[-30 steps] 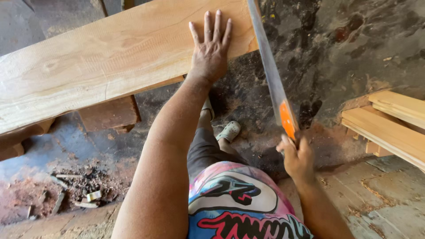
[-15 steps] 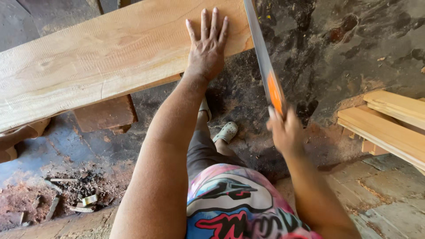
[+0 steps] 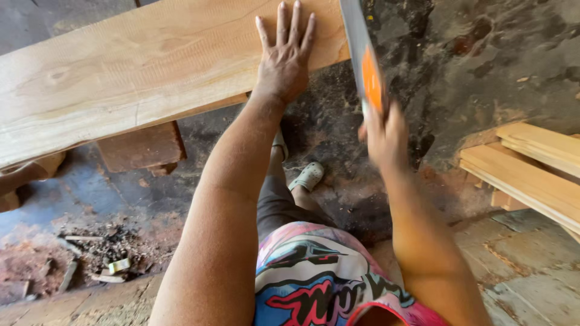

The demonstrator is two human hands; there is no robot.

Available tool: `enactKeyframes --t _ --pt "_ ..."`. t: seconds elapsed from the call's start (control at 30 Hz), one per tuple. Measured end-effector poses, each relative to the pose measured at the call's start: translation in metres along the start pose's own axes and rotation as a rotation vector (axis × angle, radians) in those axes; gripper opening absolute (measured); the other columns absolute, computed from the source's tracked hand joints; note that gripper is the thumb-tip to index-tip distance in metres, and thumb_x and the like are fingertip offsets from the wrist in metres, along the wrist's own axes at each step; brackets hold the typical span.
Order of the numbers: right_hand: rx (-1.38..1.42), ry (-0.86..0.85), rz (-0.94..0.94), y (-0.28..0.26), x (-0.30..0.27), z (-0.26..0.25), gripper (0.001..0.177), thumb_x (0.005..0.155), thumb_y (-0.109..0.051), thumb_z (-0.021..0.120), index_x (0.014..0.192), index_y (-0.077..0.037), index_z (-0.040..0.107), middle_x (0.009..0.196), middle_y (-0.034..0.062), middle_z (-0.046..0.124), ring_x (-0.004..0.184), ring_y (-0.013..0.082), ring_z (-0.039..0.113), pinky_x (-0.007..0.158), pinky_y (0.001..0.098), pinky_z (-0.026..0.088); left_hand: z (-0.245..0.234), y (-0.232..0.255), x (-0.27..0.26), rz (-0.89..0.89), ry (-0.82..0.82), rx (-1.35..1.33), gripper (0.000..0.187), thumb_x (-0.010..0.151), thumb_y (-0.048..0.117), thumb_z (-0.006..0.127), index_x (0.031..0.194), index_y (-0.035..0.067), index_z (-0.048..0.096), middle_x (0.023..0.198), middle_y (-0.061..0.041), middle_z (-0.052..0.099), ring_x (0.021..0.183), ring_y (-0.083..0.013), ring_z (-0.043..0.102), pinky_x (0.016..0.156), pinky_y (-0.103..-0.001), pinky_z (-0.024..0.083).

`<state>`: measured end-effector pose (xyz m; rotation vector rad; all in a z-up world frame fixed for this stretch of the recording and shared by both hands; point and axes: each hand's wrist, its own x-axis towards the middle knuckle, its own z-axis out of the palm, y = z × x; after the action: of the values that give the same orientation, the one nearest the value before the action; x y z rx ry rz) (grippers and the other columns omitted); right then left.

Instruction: The person uses a hand saw to cut a long wooden plank resting on a workbench. They saw through the plank, separate the cut piece, and then move the remaining plank to a new position on the bench to continue cutting.

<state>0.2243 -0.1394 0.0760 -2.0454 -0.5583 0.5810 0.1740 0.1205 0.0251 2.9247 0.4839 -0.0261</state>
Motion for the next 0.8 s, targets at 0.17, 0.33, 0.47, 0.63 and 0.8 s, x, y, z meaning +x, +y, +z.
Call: enactKeyframes --t 0.17,0.33,0.47,0.63,0.8 --pt "0.003 -0.025 0.026 0.011 -0.147 -0.044 0.016 0.105 -0.015 0.056 0.109 0.0 0.06 0.078 0.004 0.071 0.06 0.0114 0.065 0.05 0.0291 0.053 -0.007 0.0 0.002 -0.031 -0.131 0.013 0.092 0.084 -0.002 0.051 0.167 0.011 0.013 0.171 -0.022 0.004 0.157 -0.0427 0.002 0.121 -0.075 0.0" --pt "0.083 -0.005 0.138 0.01 0.01 0.008 0.031 0.112 -0.022 0.051 0.132 0.002 0.053 0.08 0.0004 0.063 0.065 0.0109 0.062 0.056 0.0293 0.054 -0.005 0.004 0.003 -0.026 -0.08 -0.013 0.089 0.086 -0.002 0.05 0.167 0.007 0.014 0.172 -0.021 0.007 0.158 -0.042 0.004 0.123 -0.073 0.001" --pt "0.071 -0.063 -0.081 -0.017 0.096 0.017 0.034 0.114 -0.03 0.05 0.13 0.0 0.052 0.081 0.0037 0.06 0.061 0.0138 0.065 0.054 0.03 0.055 -0.002 0.0 0.0 -0.018 -0.014 -0.059 0.084 0.088 -0.001 0.049 0.165 0.004 0.016 0.172 -0.022 0.009 0.159 -0.0416 0.005 0.123 -0.073 0.0" --pt "0.119 -0.086 -0.25 -0.006 0.084 0.007 0.034 0.11 -0.014 0.062 0.137 0.001 0.047 0.097 0.004 0.061 0.086 0.0154 0.069 0.073 0.0309 0.062 0.007 -0.005 -0.001 0.008 0.055 -0.044 0.083 0.088 -0.002 0.049 0.165 0.003 0.018 0.171 -0.023 0.01 0.158 -0.0421 0.005 0.122 -0.073 -0.001" --pt "0.249 -0.006 -0.291 -0.001 0.08 0.023 0.038 0.106 -0.005 0.054 0.143 -0.003 0.046 0.096 0.0041 0.063 0.081 0.0146 0.067 0.071 0.0312 0.062 0.0 -0.002 -0.002 -0.003 0.015 -0.083 0.084 0.087 0.0 0.05 0.165 0.001 0.018 0.172 -0.023 0.011 0.159 -0.0418 0.006 0.123 -0.072 -0.003"
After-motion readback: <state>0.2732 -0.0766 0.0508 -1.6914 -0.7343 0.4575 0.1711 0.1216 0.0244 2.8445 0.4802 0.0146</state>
